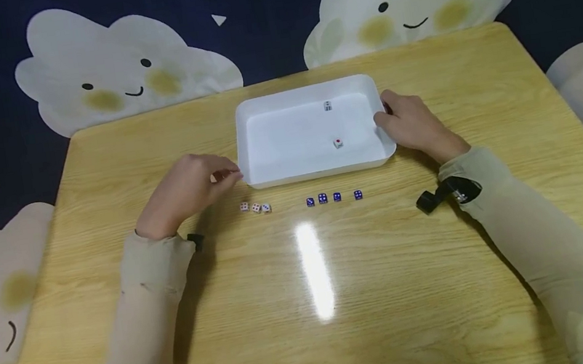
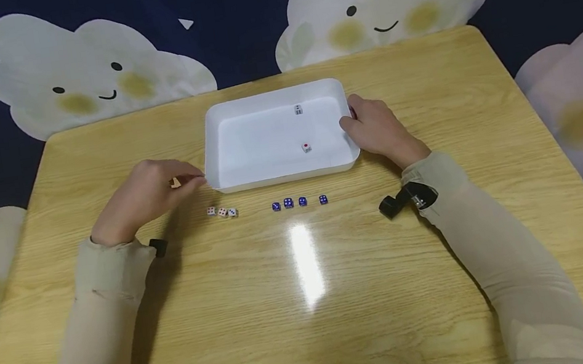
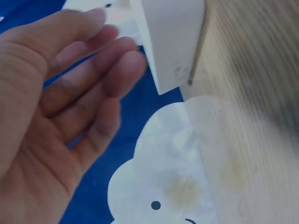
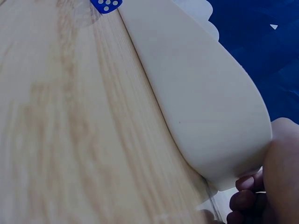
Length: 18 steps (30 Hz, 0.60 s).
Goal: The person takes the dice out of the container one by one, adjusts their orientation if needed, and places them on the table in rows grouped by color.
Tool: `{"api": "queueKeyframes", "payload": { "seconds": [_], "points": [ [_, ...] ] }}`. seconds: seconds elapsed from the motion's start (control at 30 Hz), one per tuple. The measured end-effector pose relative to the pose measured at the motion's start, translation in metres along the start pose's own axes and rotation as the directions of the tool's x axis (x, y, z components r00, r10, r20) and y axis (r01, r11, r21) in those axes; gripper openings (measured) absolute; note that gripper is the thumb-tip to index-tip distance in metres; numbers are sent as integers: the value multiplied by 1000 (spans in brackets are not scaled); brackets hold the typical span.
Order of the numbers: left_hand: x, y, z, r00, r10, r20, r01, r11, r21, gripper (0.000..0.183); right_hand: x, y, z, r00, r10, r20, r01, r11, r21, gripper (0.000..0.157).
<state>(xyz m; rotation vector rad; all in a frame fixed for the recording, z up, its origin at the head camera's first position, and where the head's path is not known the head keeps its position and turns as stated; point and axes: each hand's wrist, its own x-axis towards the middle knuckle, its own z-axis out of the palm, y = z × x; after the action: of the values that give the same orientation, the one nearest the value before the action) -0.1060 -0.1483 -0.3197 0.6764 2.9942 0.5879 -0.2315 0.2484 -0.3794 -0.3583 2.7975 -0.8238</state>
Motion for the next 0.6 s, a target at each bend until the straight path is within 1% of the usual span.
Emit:
{"api": "queueKeyframes", "payload": {
  "seconds": [0.1, 0.2, 0.4, 0.6],
  "points": [
    [10, -2, 0, 999, 25, -29, -25, 1000, 8, 16, -1, 3, 1, 1000, -7, -1, 7, 1000, 2, 34],
    [18, -2, 0, 998, 46, -37, -45, 999, 20, 15, -2, 4, 2, 1000, -10, 3, 10, 1000, 7, 34],
    [33, 4, 3, 998, 63, 8, -63, 997, 50, 17, -2, 3, 4, 1000, 3, 9, -3, 1000, 14, 36],
    [48, 13, 8, 996, 81, 29, -84, 992, 91, 20, -1, 0, 2, 1000, 10, 14, -10, 1000, 14, 37]
  ]
}}
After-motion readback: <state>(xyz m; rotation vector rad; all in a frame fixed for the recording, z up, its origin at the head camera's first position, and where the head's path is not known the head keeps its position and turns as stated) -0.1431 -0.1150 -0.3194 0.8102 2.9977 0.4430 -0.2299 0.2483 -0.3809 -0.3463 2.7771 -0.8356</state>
